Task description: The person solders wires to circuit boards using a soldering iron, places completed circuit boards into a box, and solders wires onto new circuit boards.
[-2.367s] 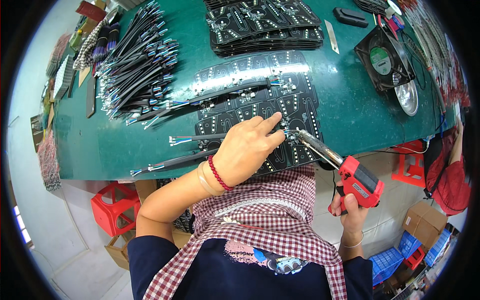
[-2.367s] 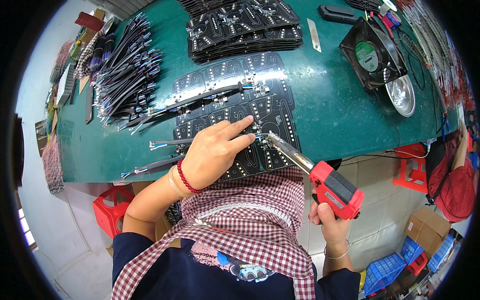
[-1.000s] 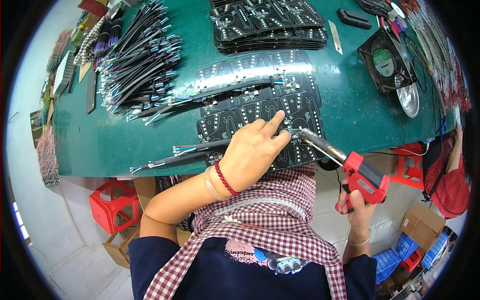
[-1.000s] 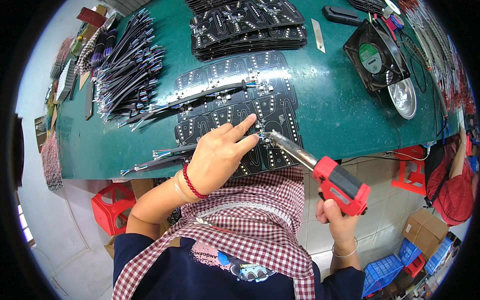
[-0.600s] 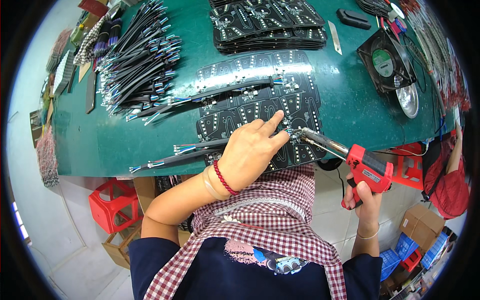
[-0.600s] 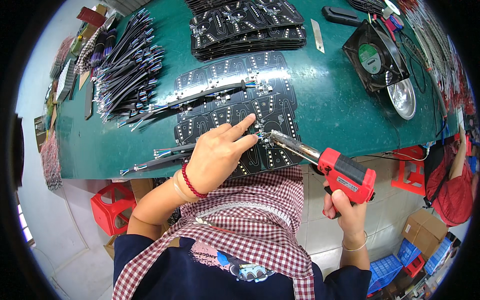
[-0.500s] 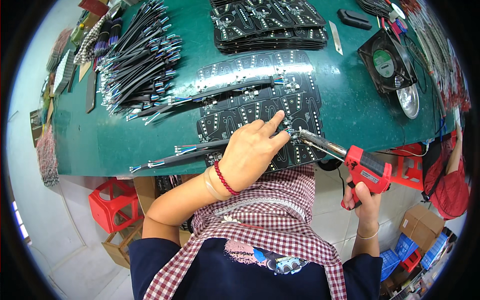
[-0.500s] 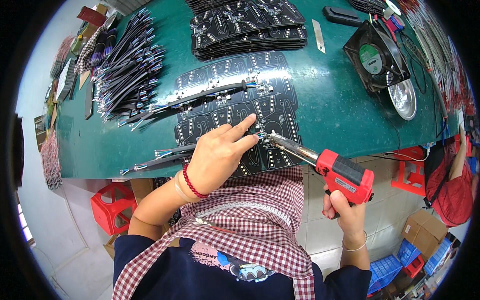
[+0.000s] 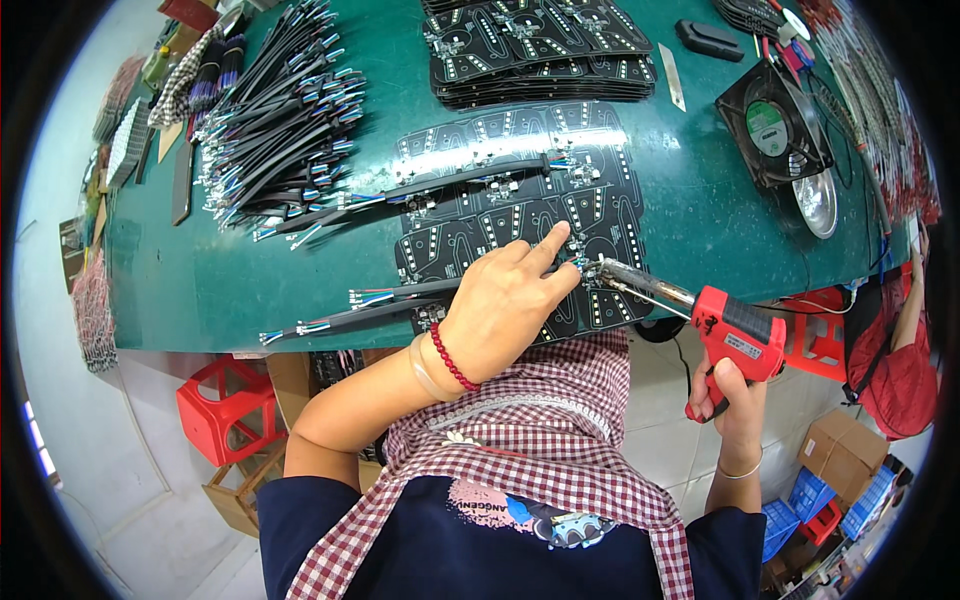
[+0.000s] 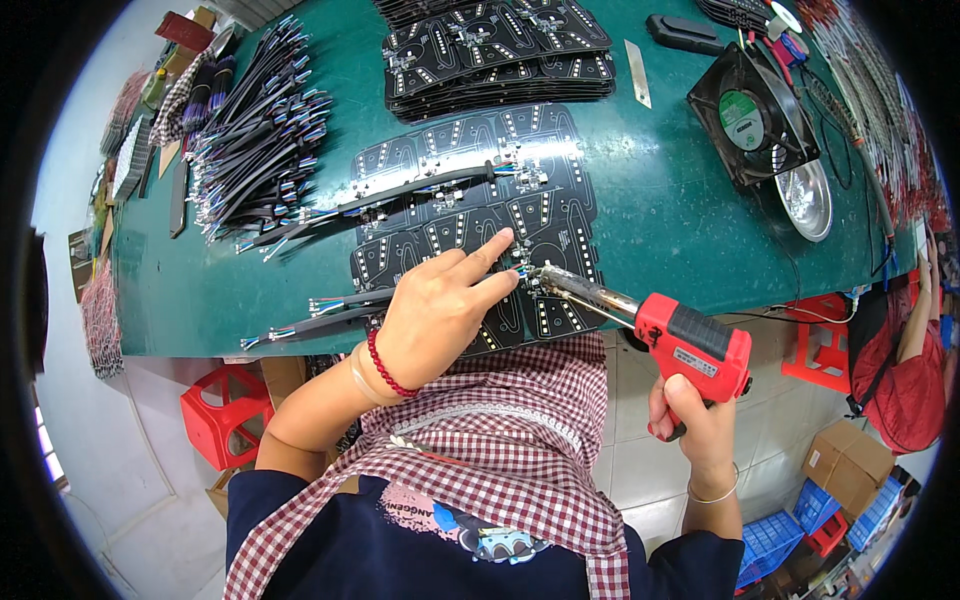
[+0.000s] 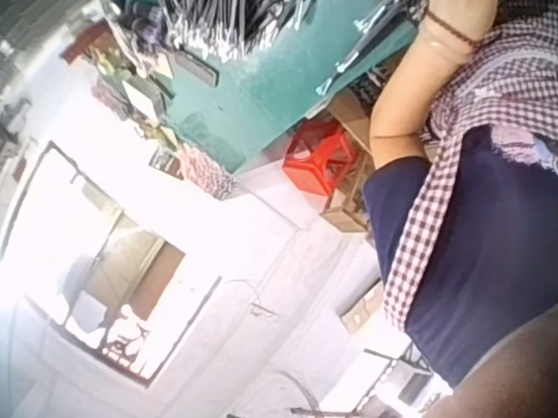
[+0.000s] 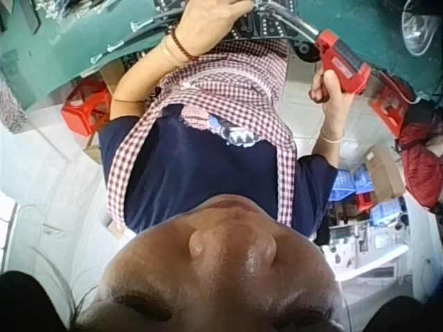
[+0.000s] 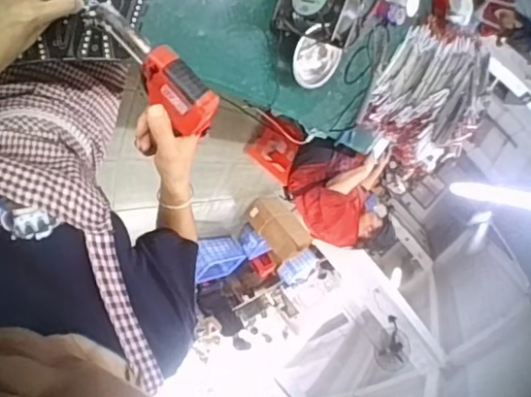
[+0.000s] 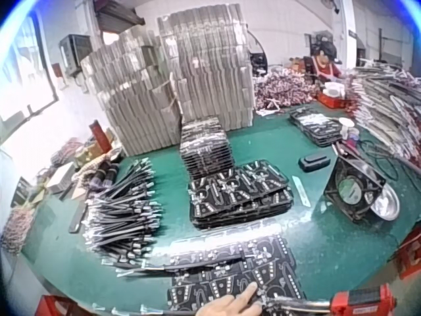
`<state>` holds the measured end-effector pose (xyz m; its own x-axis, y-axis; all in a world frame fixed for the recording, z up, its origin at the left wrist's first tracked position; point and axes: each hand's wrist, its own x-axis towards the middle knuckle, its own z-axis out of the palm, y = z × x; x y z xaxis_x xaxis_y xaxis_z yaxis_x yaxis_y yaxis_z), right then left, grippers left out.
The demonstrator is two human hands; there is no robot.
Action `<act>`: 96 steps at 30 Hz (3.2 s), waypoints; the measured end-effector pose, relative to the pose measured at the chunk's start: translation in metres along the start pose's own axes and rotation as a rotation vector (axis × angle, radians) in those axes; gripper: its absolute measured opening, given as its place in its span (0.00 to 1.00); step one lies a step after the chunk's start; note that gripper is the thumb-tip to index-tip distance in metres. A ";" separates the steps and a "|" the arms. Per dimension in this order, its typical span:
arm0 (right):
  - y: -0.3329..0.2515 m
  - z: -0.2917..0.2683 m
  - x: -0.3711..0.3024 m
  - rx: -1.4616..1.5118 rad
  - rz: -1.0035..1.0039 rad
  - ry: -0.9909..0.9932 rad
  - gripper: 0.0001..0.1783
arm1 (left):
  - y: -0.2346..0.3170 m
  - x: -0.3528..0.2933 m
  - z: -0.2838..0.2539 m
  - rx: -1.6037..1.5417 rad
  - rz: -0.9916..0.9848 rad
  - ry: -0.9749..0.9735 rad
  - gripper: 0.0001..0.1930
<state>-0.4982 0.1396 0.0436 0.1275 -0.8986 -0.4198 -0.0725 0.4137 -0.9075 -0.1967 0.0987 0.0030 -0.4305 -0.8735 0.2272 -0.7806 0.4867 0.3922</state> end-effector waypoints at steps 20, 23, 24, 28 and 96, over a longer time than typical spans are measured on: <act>0.009 -0.001 -0.007 0.326 -0.138 0.167 0.25 | -0.002 -0.017 -0.037 0.211 -0.225 -0.394 0.64; 0.012 -0.002 -0.004 0.349 -0.161 0.195 0.26 | -0.005 -0.018 -0.037 0.182 -0.162 -0.311 0.65; 0.013 -0.002 -0.003 0.373 -0.172 0.211 0.26 | -0.003 -0.018 -0.037 0.197 -0.164 -0.335 0.65; 0.013 -0.004 -0.005 0.451 -0.234 0.239 0.25 | 0.004 -0.012 -0.047 0.176 -0.106 -0.306 0.62; -0.023 0.049 0.003 0.324 -0.437 0.132 0.23 | -0.050 -0.628 0.135 -1.093 -0.785 2.714 0.15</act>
<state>-0.4481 0.1346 0.0623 -0.0492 -0.9986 -0.0179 0.2699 0.0039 -0.9629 0.0513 0.6221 -0.2794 0.8027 0.3129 -0.5078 0.0196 0.8371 0.5467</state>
